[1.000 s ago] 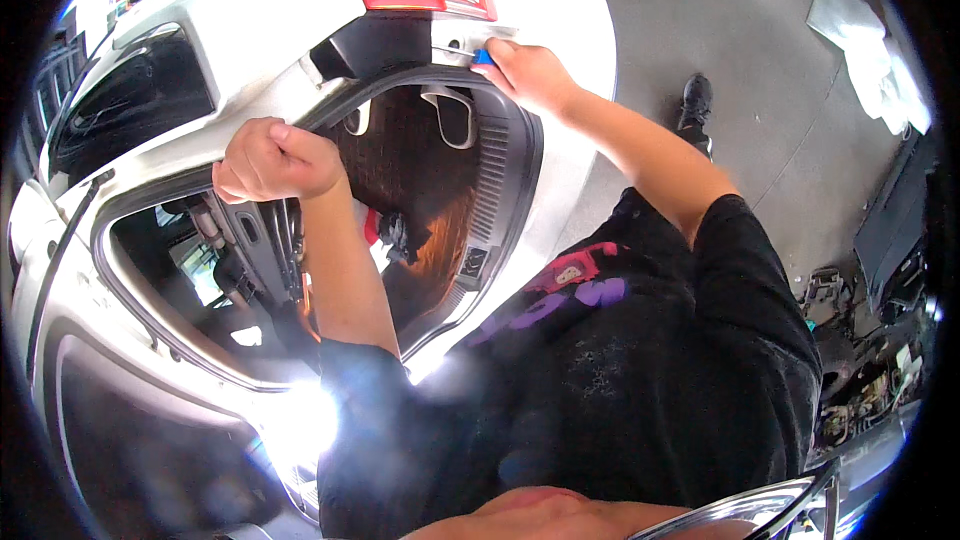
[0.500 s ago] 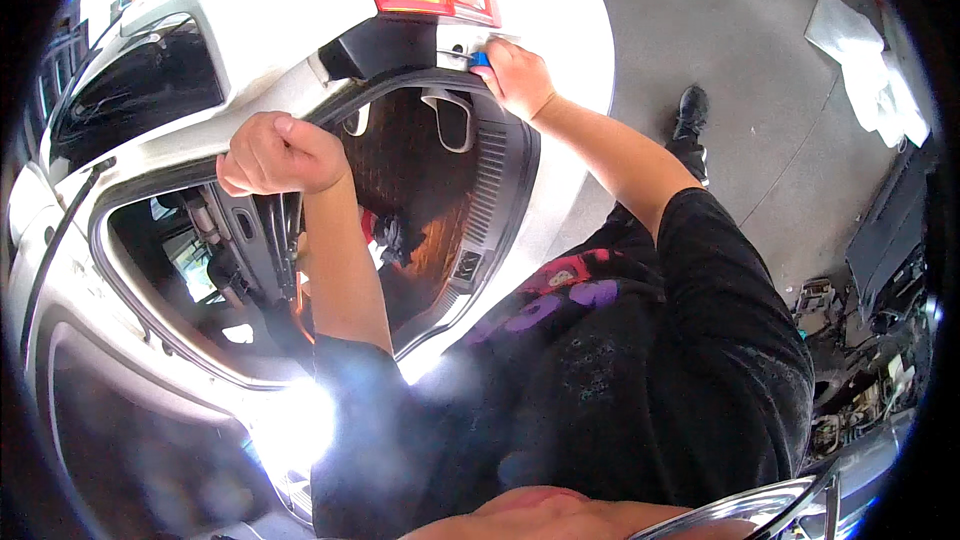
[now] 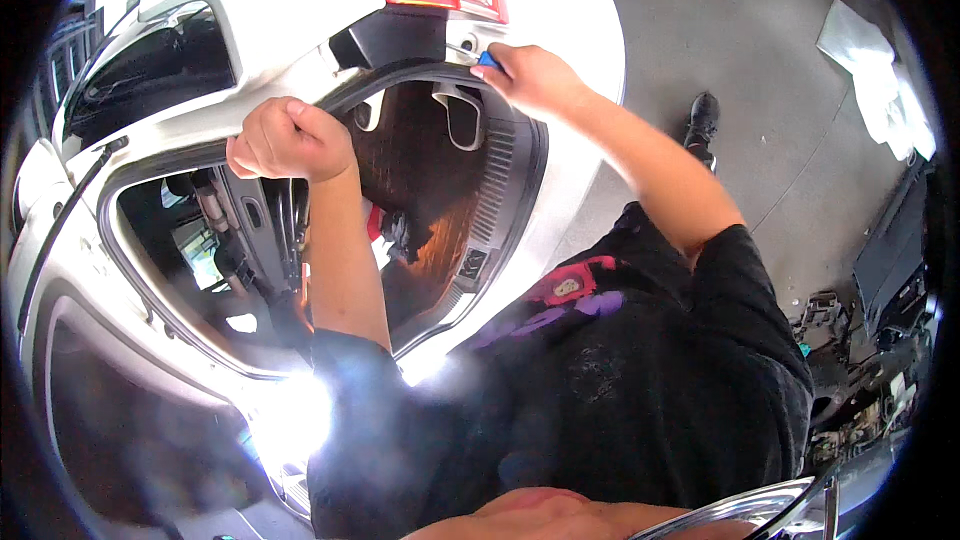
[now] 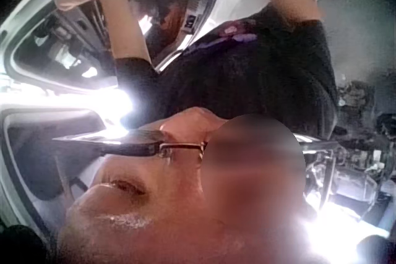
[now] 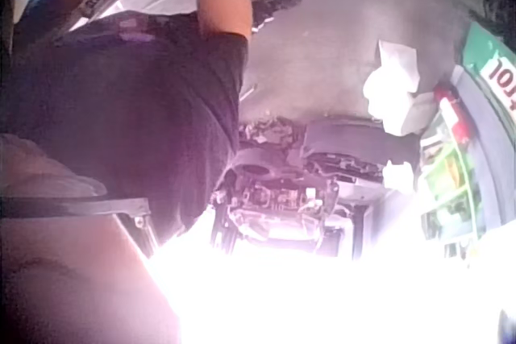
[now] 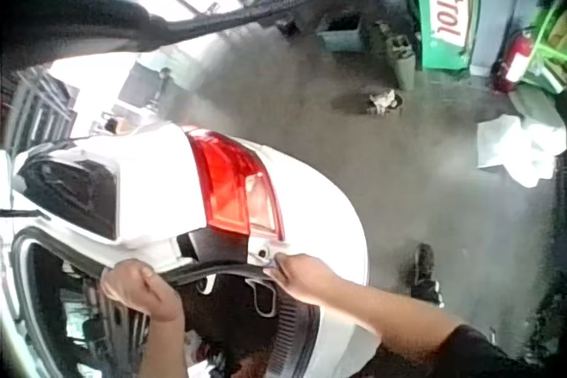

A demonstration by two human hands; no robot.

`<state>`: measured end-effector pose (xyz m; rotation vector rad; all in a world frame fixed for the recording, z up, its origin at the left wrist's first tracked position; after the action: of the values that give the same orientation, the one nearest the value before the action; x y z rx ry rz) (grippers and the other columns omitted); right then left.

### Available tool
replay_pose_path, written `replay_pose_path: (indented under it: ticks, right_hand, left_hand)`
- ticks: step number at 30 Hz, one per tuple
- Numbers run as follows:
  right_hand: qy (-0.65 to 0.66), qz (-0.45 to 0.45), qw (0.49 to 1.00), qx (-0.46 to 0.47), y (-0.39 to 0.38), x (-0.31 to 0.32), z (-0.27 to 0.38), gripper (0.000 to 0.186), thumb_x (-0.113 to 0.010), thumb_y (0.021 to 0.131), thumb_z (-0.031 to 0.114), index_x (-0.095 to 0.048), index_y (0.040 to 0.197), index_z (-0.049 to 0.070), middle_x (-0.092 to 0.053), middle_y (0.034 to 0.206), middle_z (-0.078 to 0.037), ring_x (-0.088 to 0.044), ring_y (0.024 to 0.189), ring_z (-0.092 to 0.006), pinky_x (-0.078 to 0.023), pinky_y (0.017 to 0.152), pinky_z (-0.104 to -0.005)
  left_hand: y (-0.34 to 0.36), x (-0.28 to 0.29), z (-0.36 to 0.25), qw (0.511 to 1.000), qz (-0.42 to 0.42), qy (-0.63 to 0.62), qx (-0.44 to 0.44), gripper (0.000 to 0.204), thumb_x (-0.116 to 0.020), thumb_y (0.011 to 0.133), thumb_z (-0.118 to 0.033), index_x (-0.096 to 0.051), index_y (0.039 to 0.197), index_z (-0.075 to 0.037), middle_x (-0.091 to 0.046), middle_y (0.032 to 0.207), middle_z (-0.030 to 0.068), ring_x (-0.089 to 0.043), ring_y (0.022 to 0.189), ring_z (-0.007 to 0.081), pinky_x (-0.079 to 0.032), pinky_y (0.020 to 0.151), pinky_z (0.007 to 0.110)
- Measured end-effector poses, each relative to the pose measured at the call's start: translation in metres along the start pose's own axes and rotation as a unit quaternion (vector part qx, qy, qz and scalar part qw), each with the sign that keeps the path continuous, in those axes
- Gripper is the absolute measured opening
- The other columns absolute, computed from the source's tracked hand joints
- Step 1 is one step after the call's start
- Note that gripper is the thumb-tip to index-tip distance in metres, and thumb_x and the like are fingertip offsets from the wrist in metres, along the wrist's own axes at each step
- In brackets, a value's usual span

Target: The person pries the car trim around the taillight using a pry tool, pushes and loosens the rear taillight assembly by hand, and opens a toolkit on the floor.

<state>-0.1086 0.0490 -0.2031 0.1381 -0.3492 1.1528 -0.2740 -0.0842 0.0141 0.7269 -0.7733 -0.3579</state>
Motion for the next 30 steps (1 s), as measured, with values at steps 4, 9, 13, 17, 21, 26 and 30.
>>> replay_pose_path:
  ticks: [4,9,13,17,21,26,30]
  right_hand:
    - [-0.031,0.042,0.998,-0.045,-0.006,0.011,0.017,0.05,-0.052,0.11,0.05,-0.071,0.104,0.005,-0.075,0.093,-0.022,-0.073,0.093,-0.0419,-0.058,0.083,-0.053]
    - [-0.062,0.071,0.994,-0.056,-0.006,0.024,0.022,0.05,-0.052,0.11,0.05,-0.071,0.106,0.004,-0.076,0.095,-0.022,-0.074,0.095,-0.0405,-0.058,0.086,-0.0523]
    - [-0.089,0.097,0.989,-0.064,-0.007,0.039,0.025,0.05,-0.052,0.11,0.049,-0.071,0.105,0.003,-0.075,0.091,-0.022,-0.074,0.092,-0.0416,-0.058,0.083,-0.0529]
    - [-0.088,0.046,0.995,-0.014,-0.008,0.019,0.008,0.049,-0.052,0.11,0.048,-0.071,0.104,0.003,-0.075,0.086,-0.021,-0.073,0.085,-0.0432,-0.058,0.079,-0.0528]
    - [-0.048,0.002,0.998,0.046,0.003,-0.019,-0.025,0.049,-0.052,0.11,0.05,-0.062,0.105,0.003,-0.07,0.08,-0.021,-0.072,0.081,-0.0438,-0.057,0.075,-0.0529]
    - [-0.002,-0.158,0.982,0.104,0.006,-0.054,-0.04,0.039,-0.055,0.109,0.047,-0.059,0.102,0.009,-0.07,0.08,-0.015,-0.073,0.076,-0.0372,-0.058,0.068,-0.0488]
    - [-0.008,-0.184,0.982,0.049,-0.003,-0.06,-0.028,0.037,-0.058,0.108,0.045,-0.058,0.101,0.008,-0.069,0.078,-0.015,-0.072,0.076,-0.0384,-0.057,0.067,-0.0499]
  left_hand:
    - [-0.001,0.001,0.002,1.0,-0.018,-0.018,-0.005,0.026,-0.055,0.093,-0.025,-0.059,0.069,-0.015,-0.062,0.072,0.0003,-0.053,0.074,0.0258,-0.035,0.09,0.045]
    - [0.0,-0.003,0.002,0.999,-0.037,-0.014,-0.022,0.027,-0.053,0.093,-0.025,-0.057,0.068,-0.015,-0.06,0.069,-0.0006,-0.055,0.067,0.024,-0.035,0.094,0.046]
    - [0.003,-0.001,-0.002,0.999,-0.041,-0.015,-0.016,0.028,-0.054,0.092,-0.025,-0.055,0.066,-0.015,-0.057,0.066,0.0005,-0.054,0.066,0.0244,-0.035,0.094,0.046]
    - [0.001,-0.003,-0.001,1.0,-0.031,0.002,0.003,0.03,-0.053,0.093,-0.026,-0.055,0.065,-0.015,-0.055,0.063,0.0019,-0.051,0.061,0.0261,-0.036,0.093,0.046]
    - [0.003,-0.001,-0.002,1.0,-0.026,-0.006,0.015,0.031,-0.054,0.094,-0.028,-0.056,0.066,-0.016,-0.057,0.065,0.0015,-0.053,0.064,0.0256,-0.035,0.094,0.046]
    - [0.001,-0.004,-0.002,0.999,-0.036,-0.009,0.004,0.035,-0.052,0.099,-0.03,-0.056,0.067,-0.016,-0.059,0.067,-0.0005,-0.054,0.067,0.0238,-0.034,0.095,0.046]
    - [0.0,-0.007,-0.004,0.998,-0.06,-0.018,0.001,0.038,-0.05,0.103,-0.032,-0.056,0.068,-0.016,-0.061,0.069,-0.0016,-0.054,0.068,0.0234,-0.034,0.096,0.046]
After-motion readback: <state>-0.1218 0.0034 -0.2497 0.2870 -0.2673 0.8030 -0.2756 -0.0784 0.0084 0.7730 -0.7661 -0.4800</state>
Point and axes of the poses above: each hand's wrist, its own y-axis towards the middle knuckle, its own x-axis out of the back of the hand, z = x × y, the point moved 2 cm from there along y, towards the middle knuckle
